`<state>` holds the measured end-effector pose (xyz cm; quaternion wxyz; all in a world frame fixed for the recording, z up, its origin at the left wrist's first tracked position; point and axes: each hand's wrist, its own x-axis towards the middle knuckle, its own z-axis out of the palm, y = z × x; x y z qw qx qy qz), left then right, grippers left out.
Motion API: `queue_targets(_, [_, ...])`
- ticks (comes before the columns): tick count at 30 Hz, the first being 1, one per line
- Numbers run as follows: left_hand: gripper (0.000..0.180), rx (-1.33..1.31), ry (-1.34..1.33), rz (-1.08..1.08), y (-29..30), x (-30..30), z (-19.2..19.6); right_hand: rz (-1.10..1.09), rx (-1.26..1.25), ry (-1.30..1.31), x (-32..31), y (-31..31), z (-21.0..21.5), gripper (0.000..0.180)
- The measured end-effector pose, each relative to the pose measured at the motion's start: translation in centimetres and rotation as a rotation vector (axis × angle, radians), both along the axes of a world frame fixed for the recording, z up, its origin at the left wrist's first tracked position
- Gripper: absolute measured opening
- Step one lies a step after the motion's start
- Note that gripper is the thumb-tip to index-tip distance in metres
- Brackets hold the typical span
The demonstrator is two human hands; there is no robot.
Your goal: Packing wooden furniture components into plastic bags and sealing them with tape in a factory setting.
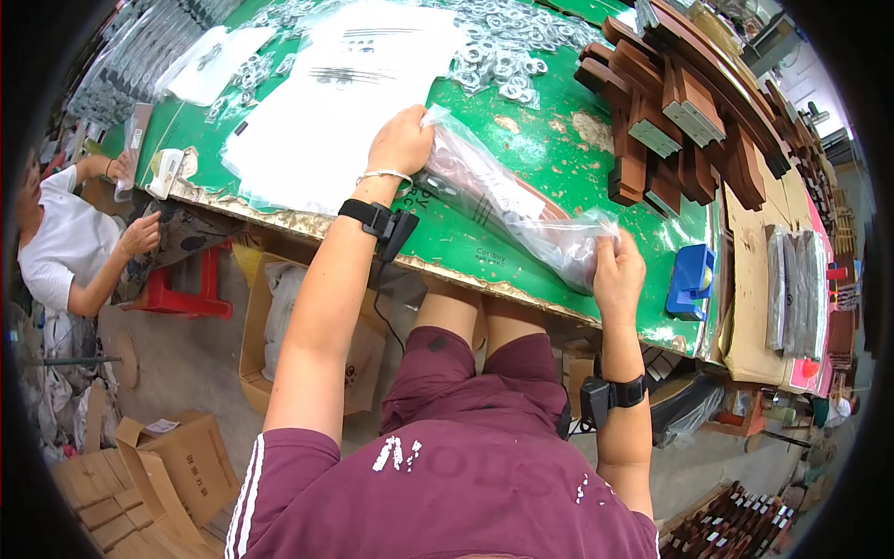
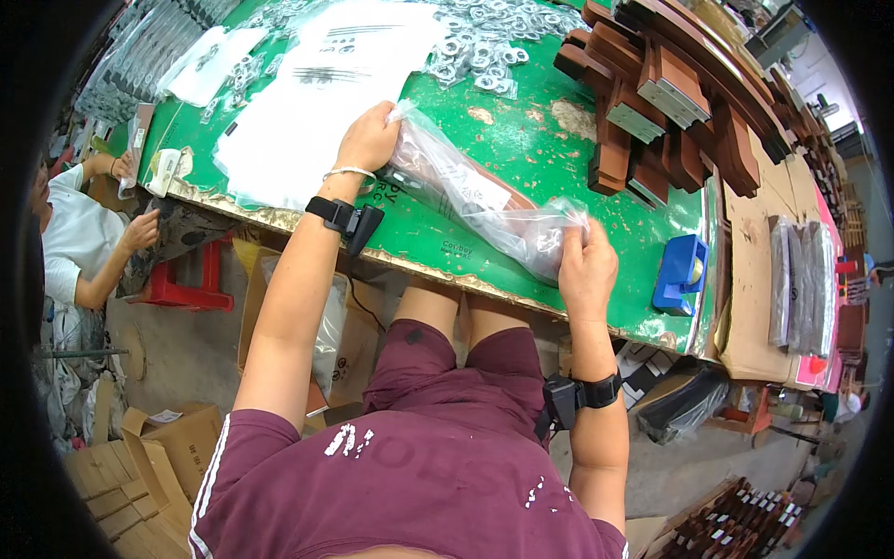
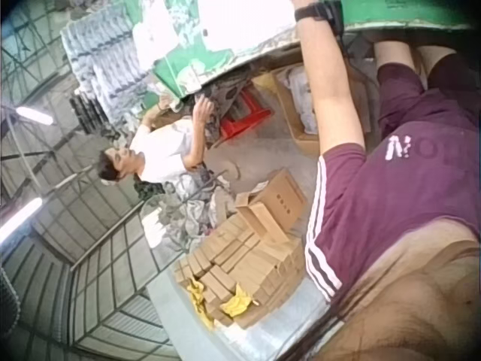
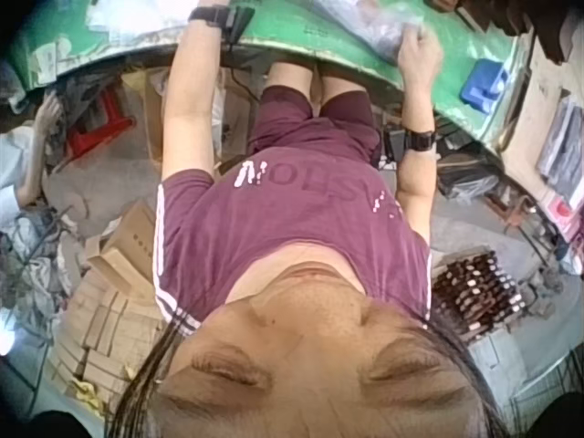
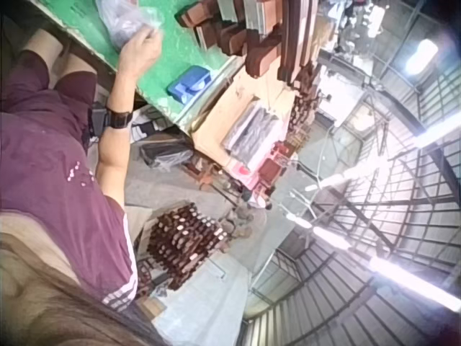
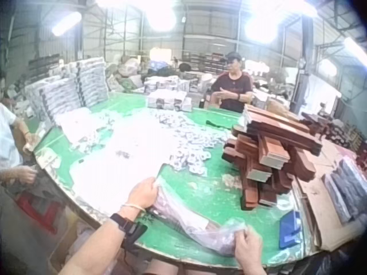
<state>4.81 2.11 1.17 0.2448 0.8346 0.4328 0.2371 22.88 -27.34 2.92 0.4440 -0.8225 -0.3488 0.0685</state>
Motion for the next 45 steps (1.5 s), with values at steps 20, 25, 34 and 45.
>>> queue_targets(20, [0.035, 0.009, 0.0, 0.002, 0.2, -0.1, -0.1, 0.138, -0.168, 0.339, 2.2, 0.3, 1.0, 0.044])
queue_targets(25, [0.035, 0.02, -0.011, -0.002, 0.2, -0.1, -0.3, 0.237, -0.239, -0.007, 0.1, -0.4, 1.9, 0.054])
queue_targets(34, [0.035, -0.006, -0.006, -0.004, 0.1, 0.0, -0.6, 0.177, -0.287, -0.177, -2.1, 0.6, 2.2, 0.043])
queue_targets(45, [0.034, -0.022, -0.099, 0.004, 0.6, -0.2, -0.6, -0.051, 0.175, 0.566, 0.9, 0.9, 0.7, 0.035])
